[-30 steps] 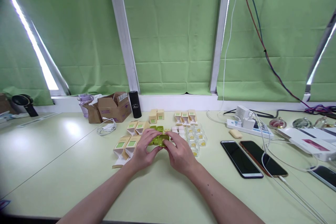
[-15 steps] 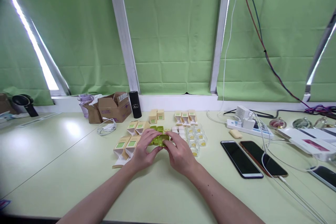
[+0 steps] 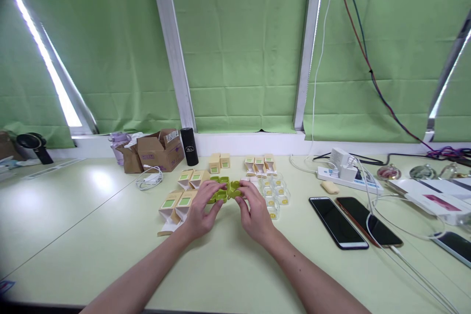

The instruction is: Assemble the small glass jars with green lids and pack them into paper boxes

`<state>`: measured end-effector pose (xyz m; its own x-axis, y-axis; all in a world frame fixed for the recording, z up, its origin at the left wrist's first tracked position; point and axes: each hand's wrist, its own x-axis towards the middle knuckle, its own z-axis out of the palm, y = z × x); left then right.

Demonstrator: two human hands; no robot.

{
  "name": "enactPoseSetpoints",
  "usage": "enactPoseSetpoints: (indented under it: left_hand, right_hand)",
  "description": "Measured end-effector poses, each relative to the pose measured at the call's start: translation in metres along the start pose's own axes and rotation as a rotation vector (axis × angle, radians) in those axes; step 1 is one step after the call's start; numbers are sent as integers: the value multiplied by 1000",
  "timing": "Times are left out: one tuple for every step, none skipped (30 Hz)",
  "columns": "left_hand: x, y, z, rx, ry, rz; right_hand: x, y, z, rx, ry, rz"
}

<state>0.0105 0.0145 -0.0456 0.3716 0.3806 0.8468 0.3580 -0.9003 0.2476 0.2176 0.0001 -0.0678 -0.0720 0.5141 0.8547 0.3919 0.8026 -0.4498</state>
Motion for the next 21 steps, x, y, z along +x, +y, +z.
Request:
enactPoseSetpoints:
  left_hand:
    - [0, 0, 0, 5, 0, -8]
    - [0, 0, 1, 13, 0, -14]
    - [0, 0, 1, 22, 0, -18]
    - [0, 1, 1, 32, -1, -20]
    - [0, 1, 1, 43, -2, -20]
    - [0, 1, 2, 54, -6, -17]
    - [0, 2, 2, 65, -14, -11]
    - [0, 2, 2, 74, -25, -3]
    - [0, 2, 3, 82, -37, 6]
    - [0, 2, 3, 89, -50, 16]
    - [-1, 2, 4, 96, -62, 24]
    - [-1, 1, 4, 103, -71, 29]
    - [-2, 1, 5, 109, -76, 31]
    - [-2, 0, 5, 112, -78, 28]
    - [-3, -1, 6, 111, -79, 23]
    - [-4, -2, 6, 106, -81, 15]
    - [-4, -3, 7, 96, -82, 7]
    - [-5, -4, 7, 85, -83, 0]
    - [-6, -4, 7, 75, -84, -8]
    - [-6, -5, 7, 66, -88, -15]
    - [-7, -5, 7, 60, -93, -21]
  right_hand:
    - [1, 0, 0, 52, 8, 54]
    - [2, 0, 0, 112, 5, 113]
    - [3, 0, 1, 172, -5, 175]
    - [4, -1, 2, 226, -15, 236]
    - [4, -1, 2, 268, -27, 292]
    - [3, -1, 3, 299, -40, 341]
    - [3, -1, 4, 322, -52, 383]
    - [2, -1, 5, 342, -63, 416]
    - [1, -2, 6, 362, -74, 444]
    - [0, -3, 6, 382, -87, 468]
    - [0, -4, 7, 400, -99, 489]
    - [-1, -5, 7, 413, -109, 507]
    - [-1, -6, 7, 423, -117, 524]
    - [-1, -7, 8, 430, -122, 539]
    - [-1, -8, 8, 436, -126, 553]
    - [-1, -8, 8, 441, -128, 566]
    - [-1, -8, 8, 446, -129, 578]
    - [0, -8, 9, 453, -130, 593]
    - [0, -7, 9, 462, -129, 608]
    - [0, -7, 9, 474, -130, 624]
    - [0, -6, 10, 488, -129, 641]
